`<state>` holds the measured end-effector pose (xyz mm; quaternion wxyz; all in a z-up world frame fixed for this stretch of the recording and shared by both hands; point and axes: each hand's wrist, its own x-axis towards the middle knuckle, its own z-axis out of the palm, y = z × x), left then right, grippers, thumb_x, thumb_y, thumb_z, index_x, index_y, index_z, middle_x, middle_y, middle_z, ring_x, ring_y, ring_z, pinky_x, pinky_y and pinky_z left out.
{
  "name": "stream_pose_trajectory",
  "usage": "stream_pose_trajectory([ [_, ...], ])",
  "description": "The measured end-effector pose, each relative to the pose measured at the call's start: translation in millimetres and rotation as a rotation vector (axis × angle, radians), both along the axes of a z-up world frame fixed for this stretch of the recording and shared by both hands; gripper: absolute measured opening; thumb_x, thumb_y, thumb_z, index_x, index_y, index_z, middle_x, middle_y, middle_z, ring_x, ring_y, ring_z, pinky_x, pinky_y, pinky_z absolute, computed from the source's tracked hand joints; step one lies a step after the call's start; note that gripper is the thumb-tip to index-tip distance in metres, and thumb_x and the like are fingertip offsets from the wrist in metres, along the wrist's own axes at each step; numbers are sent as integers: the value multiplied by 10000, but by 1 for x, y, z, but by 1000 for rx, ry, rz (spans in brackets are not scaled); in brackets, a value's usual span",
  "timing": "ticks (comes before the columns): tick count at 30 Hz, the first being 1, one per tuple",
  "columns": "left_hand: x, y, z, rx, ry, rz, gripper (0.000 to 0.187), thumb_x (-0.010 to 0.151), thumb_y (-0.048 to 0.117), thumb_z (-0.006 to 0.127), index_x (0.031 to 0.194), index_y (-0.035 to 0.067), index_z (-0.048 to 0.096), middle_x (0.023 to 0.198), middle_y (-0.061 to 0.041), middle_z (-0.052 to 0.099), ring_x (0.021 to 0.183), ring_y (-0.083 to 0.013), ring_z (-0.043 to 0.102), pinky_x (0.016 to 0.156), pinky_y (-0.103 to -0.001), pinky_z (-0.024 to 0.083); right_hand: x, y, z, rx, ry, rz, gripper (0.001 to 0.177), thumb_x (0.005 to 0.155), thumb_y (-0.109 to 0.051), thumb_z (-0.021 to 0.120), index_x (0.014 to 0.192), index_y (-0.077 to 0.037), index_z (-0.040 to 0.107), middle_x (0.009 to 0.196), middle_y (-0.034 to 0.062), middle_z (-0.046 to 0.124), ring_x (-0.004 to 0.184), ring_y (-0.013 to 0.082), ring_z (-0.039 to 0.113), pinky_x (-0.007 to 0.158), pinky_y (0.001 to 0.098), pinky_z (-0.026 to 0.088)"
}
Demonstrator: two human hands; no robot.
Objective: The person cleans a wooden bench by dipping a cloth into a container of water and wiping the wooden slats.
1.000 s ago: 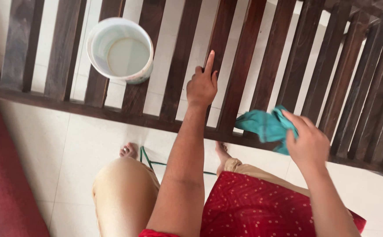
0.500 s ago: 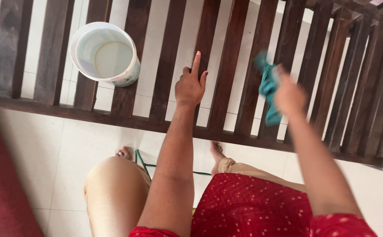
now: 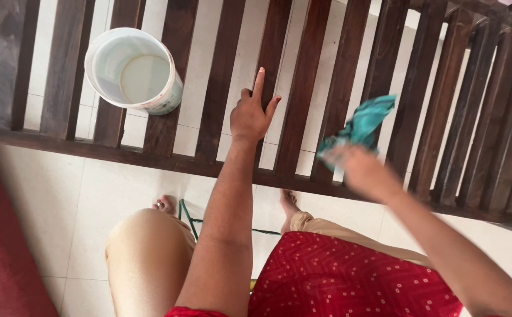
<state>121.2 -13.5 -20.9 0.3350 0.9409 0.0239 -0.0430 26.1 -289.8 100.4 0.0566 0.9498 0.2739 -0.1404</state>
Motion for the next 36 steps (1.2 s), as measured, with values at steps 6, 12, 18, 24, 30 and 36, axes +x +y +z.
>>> stream_pose_trajectory([
  [6, 2, 0, -2, -104, -108, 16, 789, 1015, 622, 519, 1633, 326, 129, 1096, -203, 592, 758, -341, 680, 595, -459, 581, -1, -22, -50, 106, 84, -51, 482, 908, -238, 705, 1359, -309, 552, 1322, 53, 515, 1165, 270, 639, 785, 386, 636],
  [12, -2, 1, -1, -84, -39, 3, 804, 1004, 618, 537, 1636, 314, 143, 1084, -209, 597, 785, -352, 686, 619, -464, 582, 37, -11, -40, 37, 134, -160, 472, 878, -169, 688, 1312, -309, 568, 1319, 72, 478, 977, 294, 695, 680, 354, 633],
  [18, -1, 0, 0, -84, -71, 8, 819, 998, 614, 563, 1633, 321, 137, 1106, -221, 606, 785, -358, 691, 622, -468, 584, 114, 1, -49, 256, -156, -426, 196, 1072, -250, 628, 1264, -285, 623, 1287, 103, 504, 887, 305, 694, 720, 430, 583],
  [24, -4, -2, 19, 35, 21, -22, 860, 986, 604, 573, 1644, 302, 109, 1048, -194, 612, 811, -341, 681, 678, -496, 584, 73, 1, -47, 143, 42, -357, 339, 993, -533, 607, 1197, -263, 632, 1157, 97, 547, 939, 307, 688, 785, 451, 587],
  [30, -27, -32, 12, 330, -300, 25, 920, 921, 644, 531, 1570, 74, 216, 1553, -344, 311, 1456, -477, 295, 1164, -617, 266, -38, 8, -35, 333, 495, -517, 235, 1036, -321, 545, 1182, -149, 610, 1149, 21, 684, 1097, 227, 698, 915, 450, 561],
  [36, -84, -80, -1, -31, -255, -63, 741, 989, 439, 570, 1578, 78, 302, 1602, -299, 322, 1517, -456, 263, 1219, -615, 241, -46, 23, -28, 149, 99, -81, 249, 939, -286, 590, 1149, -215, 704, 1073, 116, 610, 880, 287, 685, 657, 385, 617],
])
